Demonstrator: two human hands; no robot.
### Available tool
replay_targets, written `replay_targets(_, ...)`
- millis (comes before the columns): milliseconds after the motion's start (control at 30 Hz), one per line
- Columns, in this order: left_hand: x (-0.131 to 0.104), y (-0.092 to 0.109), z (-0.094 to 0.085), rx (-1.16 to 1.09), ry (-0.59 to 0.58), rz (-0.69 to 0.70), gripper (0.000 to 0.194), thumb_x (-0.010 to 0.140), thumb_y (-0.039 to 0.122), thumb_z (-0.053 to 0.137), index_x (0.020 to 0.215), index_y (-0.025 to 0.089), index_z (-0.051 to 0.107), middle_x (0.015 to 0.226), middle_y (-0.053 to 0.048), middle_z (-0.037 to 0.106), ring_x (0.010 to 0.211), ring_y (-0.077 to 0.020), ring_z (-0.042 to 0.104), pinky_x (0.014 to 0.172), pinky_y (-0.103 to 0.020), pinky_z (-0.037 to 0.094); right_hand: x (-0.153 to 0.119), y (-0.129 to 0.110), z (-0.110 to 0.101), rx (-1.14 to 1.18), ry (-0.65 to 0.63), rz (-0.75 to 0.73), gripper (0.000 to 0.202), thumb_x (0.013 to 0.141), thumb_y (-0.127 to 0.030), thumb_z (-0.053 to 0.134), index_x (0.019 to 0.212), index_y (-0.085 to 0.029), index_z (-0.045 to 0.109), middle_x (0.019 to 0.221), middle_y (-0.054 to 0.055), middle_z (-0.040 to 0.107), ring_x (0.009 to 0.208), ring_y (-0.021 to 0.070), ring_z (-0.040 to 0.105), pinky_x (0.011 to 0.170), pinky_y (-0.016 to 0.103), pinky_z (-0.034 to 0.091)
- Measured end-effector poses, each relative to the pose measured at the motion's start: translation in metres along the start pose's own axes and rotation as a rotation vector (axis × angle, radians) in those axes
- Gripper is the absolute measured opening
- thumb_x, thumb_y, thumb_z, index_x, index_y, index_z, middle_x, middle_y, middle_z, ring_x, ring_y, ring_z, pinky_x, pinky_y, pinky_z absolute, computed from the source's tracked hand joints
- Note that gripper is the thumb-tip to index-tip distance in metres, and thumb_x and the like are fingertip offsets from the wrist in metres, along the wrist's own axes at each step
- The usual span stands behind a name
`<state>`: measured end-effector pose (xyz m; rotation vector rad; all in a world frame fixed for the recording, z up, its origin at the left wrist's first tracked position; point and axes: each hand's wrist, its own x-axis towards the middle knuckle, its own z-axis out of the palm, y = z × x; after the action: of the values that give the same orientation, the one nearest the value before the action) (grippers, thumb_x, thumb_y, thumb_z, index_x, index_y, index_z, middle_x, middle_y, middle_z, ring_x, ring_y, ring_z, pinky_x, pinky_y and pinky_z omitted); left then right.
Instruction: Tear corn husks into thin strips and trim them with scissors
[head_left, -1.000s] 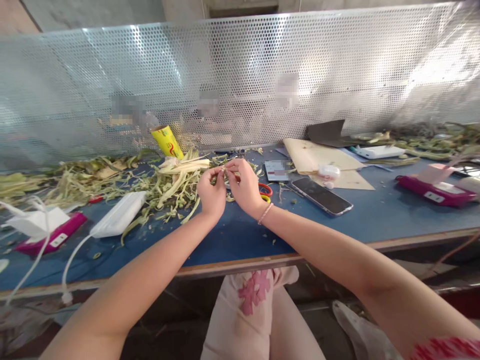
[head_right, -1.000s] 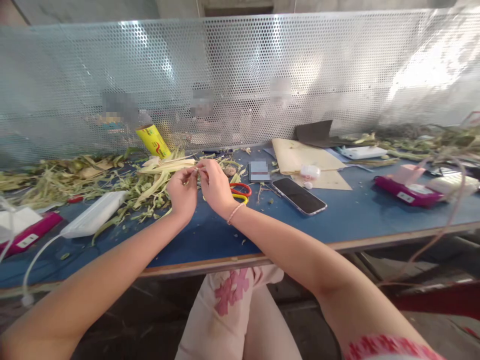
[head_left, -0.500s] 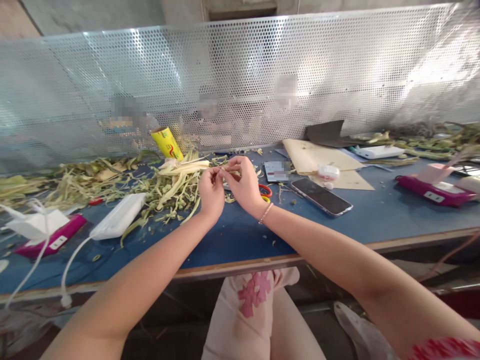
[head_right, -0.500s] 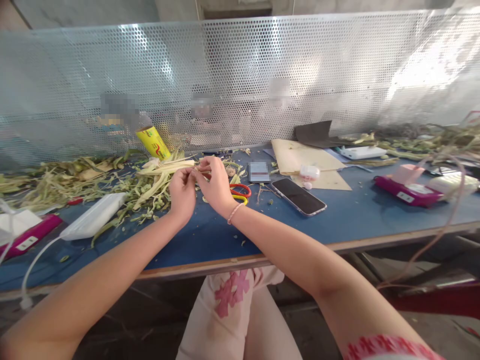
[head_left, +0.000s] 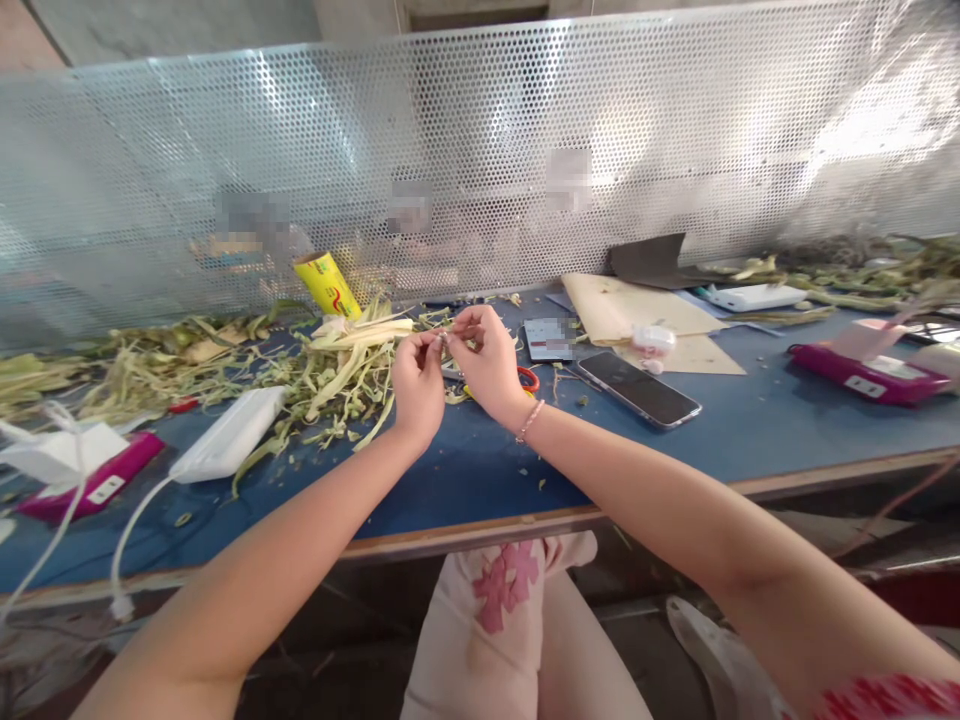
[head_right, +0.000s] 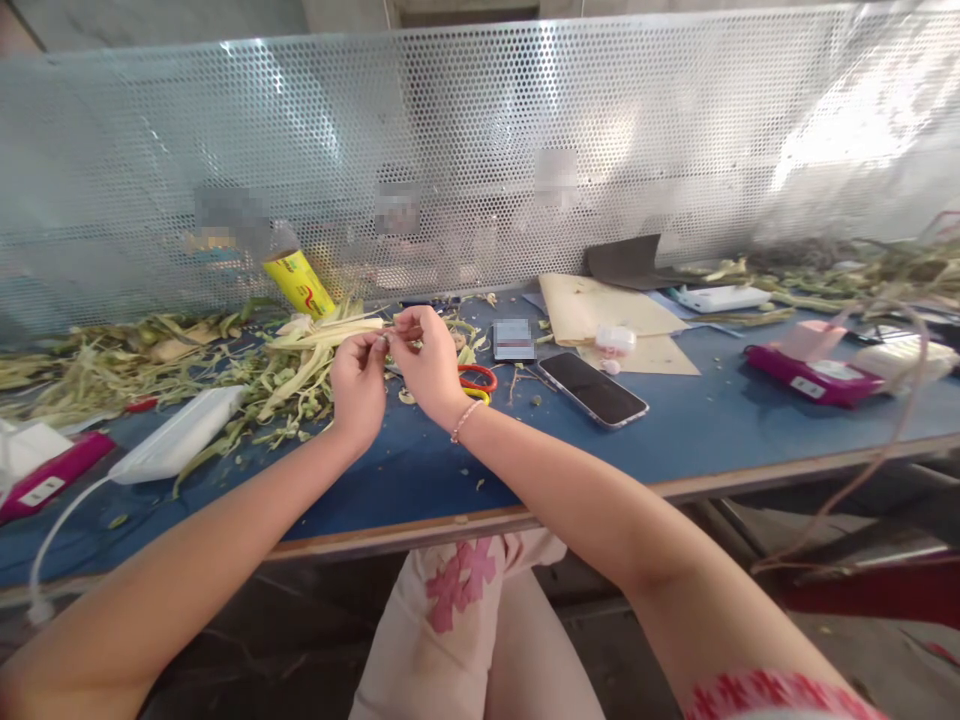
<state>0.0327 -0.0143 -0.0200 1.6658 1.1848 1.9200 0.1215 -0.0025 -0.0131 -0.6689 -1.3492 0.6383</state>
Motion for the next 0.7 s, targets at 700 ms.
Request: replay_targets(700,0.010,-0.010,-0.008,-0.084,-0.088,-0.019,0.017,0.073,0.031,0.061,0.085,0.019,0.058,0.085,-0.003,0.064,0.070,-0.0118,0.060,0.069,-0.027,0.050,0.007,0.009,-0.007,0.117,-0.072,0.015,0.019,0.071,-0.016,0.053,0.080,-0.022,0.038,0.077,-0.003,0.047,0.074,0.0074,0.055,0.067,0.022,0.046)
